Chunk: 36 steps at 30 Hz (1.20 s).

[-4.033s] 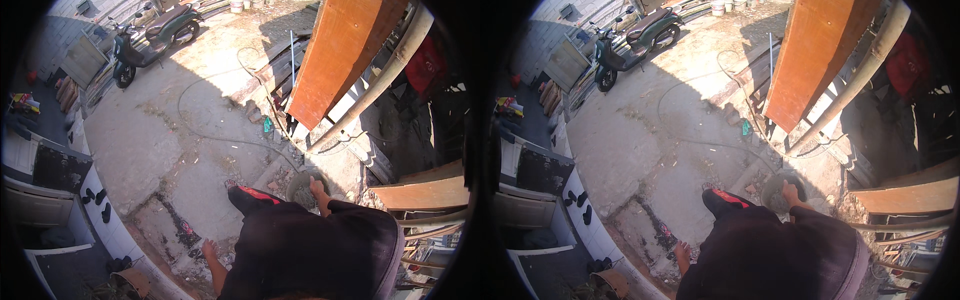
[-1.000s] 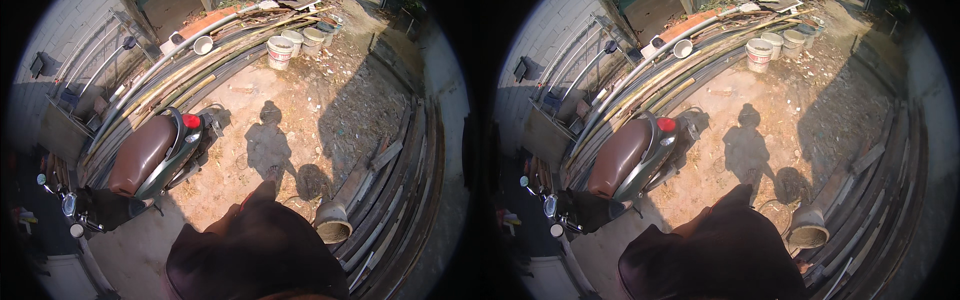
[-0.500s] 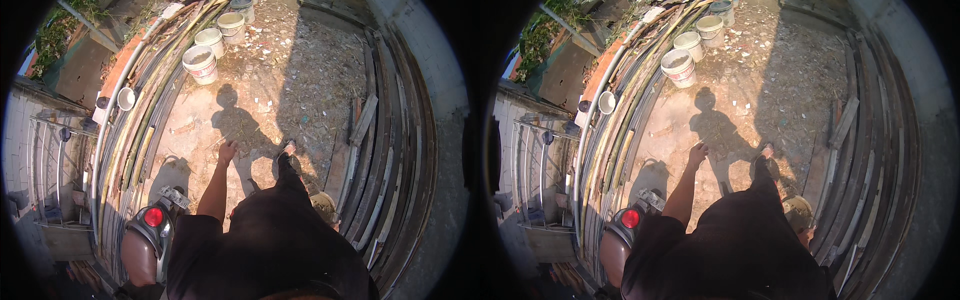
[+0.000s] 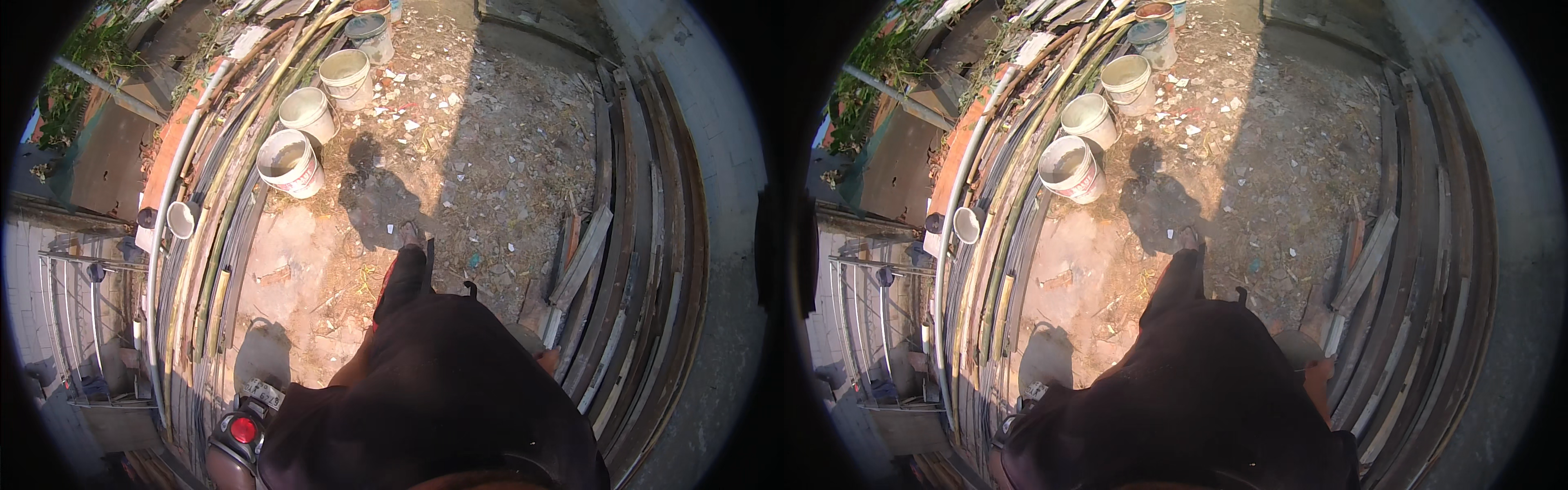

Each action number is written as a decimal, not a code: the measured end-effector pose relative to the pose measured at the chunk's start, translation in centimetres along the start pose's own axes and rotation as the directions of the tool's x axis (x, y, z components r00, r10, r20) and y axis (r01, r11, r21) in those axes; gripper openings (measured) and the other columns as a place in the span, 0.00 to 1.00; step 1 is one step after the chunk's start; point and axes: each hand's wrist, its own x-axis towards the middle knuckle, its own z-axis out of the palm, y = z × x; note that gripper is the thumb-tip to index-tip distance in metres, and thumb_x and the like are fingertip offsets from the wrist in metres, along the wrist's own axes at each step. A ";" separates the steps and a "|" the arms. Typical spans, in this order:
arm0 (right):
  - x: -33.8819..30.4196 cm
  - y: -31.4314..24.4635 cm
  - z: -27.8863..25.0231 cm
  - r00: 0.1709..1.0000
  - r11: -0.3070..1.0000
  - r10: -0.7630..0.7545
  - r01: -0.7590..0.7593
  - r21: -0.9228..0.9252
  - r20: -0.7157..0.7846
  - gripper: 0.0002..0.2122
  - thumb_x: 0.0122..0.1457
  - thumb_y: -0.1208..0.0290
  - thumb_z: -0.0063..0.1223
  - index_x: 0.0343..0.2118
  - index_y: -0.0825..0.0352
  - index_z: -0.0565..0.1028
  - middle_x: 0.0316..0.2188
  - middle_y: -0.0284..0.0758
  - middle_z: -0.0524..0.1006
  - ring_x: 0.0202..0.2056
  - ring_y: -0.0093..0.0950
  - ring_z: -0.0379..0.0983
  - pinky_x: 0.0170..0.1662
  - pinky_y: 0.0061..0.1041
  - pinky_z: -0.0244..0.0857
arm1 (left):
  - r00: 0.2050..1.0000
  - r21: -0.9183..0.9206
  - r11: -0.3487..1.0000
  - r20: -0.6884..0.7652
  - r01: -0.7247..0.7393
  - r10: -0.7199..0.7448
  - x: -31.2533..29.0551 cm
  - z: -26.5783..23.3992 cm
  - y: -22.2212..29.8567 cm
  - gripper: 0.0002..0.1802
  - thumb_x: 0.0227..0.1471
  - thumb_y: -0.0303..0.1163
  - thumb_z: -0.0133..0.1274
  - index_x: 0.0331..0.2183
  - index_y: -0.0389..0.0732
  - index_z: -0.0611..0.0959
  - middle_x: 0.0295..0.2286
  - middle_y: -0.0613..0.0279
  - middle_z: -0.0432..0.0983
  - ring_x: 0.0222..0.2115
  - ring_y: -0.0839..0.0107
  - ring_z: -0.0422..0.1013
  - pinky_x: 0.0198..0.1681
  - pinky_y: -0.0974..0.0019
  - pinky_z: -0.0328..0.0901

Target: The person applies cement from a bucket onto an interior wall using a trowel and then walks across the construction site carrying the bucket.

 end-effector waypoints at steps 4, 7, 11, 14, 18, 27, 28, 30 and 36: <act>4.2 -7.3 1.2 0.986 0.954 -0.159 0.142 -0.266 -0.044 0.15 0.54 0.65 0.55 0.41 0.69 0.75 0.36 0.47 0.76 0.35 0.40 0.77 0.34 0.39 0.72 | 0.998 0.112 0.992 0.032 -0.063 0.060 7.8 -6.2 10.8 0.39 0.47 0.63 0.53 0.39 0.32 0.84 0.37 0.43 0.78 0.40 0.55 0.74 0.41 0.56 0.68; 5.3 -12.0 2.4 0.994 0.978 -0.049 0.028 -0.205 -0.101 0.14 0.55 0.65 0.54 0.40 0.68 0.75 0.34 0.47 0.76 0.33 0.40 0.76 0.35 0.41 0.72 | 0.981 0.347 0.920 0.127 -0.182 0.146 14.7 -14.4 23.4 0.43 0.45 0.67 0.52 0.38 0.32 0.85 0.39 0.39 0.79 0.44 0.51 0.75 0.46 0.53 0.70; 7.7 -18.3 2.9 0.981 0.988 0.058 -0.082 -0.128 -0.183 0.12 0.57 0.65 0.53 0.40 0.67 0.76 0.32 0.46 0.76 0.31 0.40 0.76 0.35 0.43 0.72 | 0.845 0.844 0.391 0.128 -0.368 0.518 21.4 -22.3 43.4 0.30 0.49 0.57 0.53 0.34 0.35 0.87 0.37 0.41 0.80 0.42 0.46 0.76 0.48 0.53 0.69; 8.5 -22.3 3.3 0.976 0.984 0.084 -0.114 -0.140 -0.199 0.11 0.58 0.65 0.52 0.39 0.66 0.76 0.31 0.45 0.75 0.30 0.40 0.75 0.36 0.44 0.72 | 0.886 0.284 0.901 -0.238 -0.328 0.398 23.0 -27.5 56.4 0.26 0.50 0.52 0.54 0.34 0.36 0.87 0.34 0.39 0.80 0.39 0.46 0.77 0.44 0.53 0.69; 12.9 -28.2 7.0 0.977 0.993 0.055 -0.075 -0.090 -0.206 0.11 0.58 0.64 0.51 0.38 0.65 0.76 0.29 0.44 0.75 0.28 0.39 0.74 0.36 0.45 0.72 | 0.634 0.255 0.728 -0.364 -0.636 0.682 26.6 -32.9 73.6 0.22 0.54 0.44 0.54 0.40 0.34 0.85 0.32 0.46 0.82 0.35 0.57 0.79 0.40 0.59 0.70; 32.0 -50.7 7.0 0.942 0.929 0.319 -0.291 0.227 -0.100 0.13 0.58 0.62 0.53 0.38 0.66 0.77 0.25 0.43 0.75 0.25 0.40 0.73 0.32 0.44 0.69 | 0.930 0.322 0.878 0.023 -0.355 0.367 33.7 -21.3 82.4 0.18 0.51 0.42 0.56 0.40 0.40 0.81 0.28 0.59 0.80 0.27 0.68 0.76 0.27 0.62 0.69; 33.8 -53.2 6.3 0.948 0.929 0.305 -0.277 0.245 -0.086 0.13 0.58 0.61 0.53 0.38 0.66 0.77 0.25 0.42 0.74 0.24 0.40 0.73 0.32 0.44 0.69 | 0.852 0.836 0.365 0.206 -0.409 0.482 34.8 -21.3 80.6 0.19 0.50 0.47 0.56 0.39 0.45 0.82 0.27 0.57 0.80 0.27 0.66 0.78 0.26 0.57 0.69; 38.8 -56.6 4.1 0.956 0.934 0.273 -0.236 0.267 -0.111 0.13 0.57 0.61 0.53 0.38 0.66 0.77 0.24 0.42 0.74 0.24 0.40 0.73 0.31 0.43 0.69 | 0.897 0.768 0.492 0.240 -0.409 0.371 35.3 -20.0 80.7 0.19 0.50 0.47 0.56 0.38 0.44 0.82 0.26 0.58 0.79 0.26 0.66 0.77 0.25 0.57 0.69; 52.8 -60.5 -1.5 0.899 0.968 -0.172 0.079 -0.237 -0.403 0.15 0.57 0.59 0.54 0.38 0.66 0.77 0.22 0.41 0.74 0.21 0.41 0.72 0.29 0.42 0.67 | 0.996 0.193 0.981 0.087 -0.022 0.005 39.1 -20.4 95.2 0.20 0.52 0.48 0.55 0.35 0.39 0.82 0.23 0.60 0.76 0.23 0.68 0.75 0.23 0.60 0.67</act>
